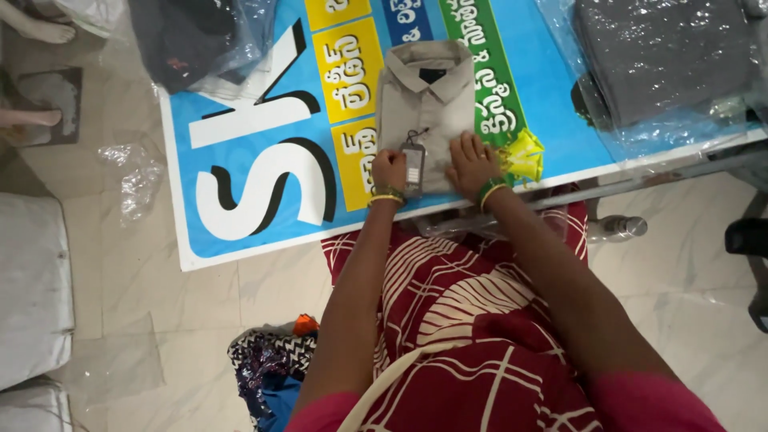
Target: Folding and packing various clothing items into plastic bags on a branded table
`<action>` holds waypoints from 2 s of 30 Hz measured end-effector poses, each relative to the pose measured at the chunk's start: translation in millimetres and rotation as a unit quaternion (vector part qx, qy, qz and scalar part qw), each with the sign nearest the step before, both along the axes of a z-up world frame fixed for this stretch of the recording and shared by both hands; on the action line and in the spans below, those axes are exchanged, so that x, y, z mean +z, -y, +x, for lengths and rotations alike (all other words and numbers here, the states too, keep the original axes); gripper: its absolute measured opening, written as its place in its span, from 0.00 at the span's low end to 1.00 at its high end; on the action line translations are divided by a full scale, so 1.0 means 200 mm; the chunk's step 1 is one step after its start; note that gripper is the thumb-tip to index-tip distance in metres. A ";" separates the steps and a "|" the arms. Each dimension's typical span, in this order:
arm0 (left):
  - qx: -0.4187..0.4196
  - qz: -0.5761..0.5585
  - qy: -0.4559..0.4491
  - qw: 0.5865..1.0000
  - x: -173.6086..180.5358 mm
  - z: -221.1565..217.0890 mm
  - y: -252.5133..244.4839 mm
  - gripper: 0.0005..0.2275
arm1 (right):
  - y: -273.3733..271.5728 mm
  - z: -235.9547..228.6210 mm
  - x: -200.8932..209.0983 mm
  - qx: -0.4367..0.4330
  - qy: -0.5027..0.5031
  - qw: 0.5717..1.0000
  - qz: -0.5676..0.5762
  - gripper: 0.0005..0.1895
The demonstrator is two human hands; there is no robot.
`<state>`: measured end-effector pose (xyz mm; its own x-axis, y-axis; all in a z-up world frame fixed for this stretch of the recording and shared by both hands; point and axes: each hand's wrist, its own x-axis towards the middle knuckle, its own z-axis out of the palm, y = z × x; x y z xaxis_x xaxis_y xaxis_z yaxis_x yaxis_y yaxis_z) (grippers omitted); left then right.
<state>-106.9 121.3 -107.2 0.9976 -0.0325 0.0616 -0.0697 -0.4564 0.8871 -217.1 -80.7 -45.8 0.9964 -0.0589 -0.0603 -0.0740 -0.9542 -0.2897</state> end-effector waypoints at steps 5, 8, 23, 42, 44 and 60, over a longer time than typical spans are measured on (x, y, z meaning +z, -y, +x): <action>-0.005 0.056 0.074 0.996 0.07 0.06 0.05 0.09 | -0.06 0.17 0.16 -0.022 -0.056 0.997 -0.050 0.35; -0.015 0.074 0.043 0.996 0.16 0.04 0.09 0.08 | -0.07 0.17 0.02 -0.025 0.001 0.997 -0.069 0.33; -0.025 0.088 0.019 0.996 0.11 -0.02 0.22 0.09 | 0.05 0.04 -0.10 0.120 0.084 0.985 0.087 0.33; -0.385 0.106 0.041 0.916 0.76 -0.57 -0.23 0.35 | 0.25 -0.60 0.25 0.205 0.034 0.978 0.000 0.05; -0.398 0.097 0.042 0.911 0.81 -0.57 -0.21 0.35 | 0.26 -0.54 0.39 0.200 0.055 0.977 0.045 0.06; -0.112 -0.352 -0.080 0.926 1.09 -0.32 -0.12 0.04 | 0.51 -0.45 0.94 -0.027 0.323 0.935 0.143 0.32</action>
<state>-170.2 144.9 111.0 0.9687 -0.2483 -0.0024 0.0659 0.2478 0.9666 -307.3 -182.7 141.3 0.8269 -0.1840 0.5314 0.1579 -0.8310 -0.5334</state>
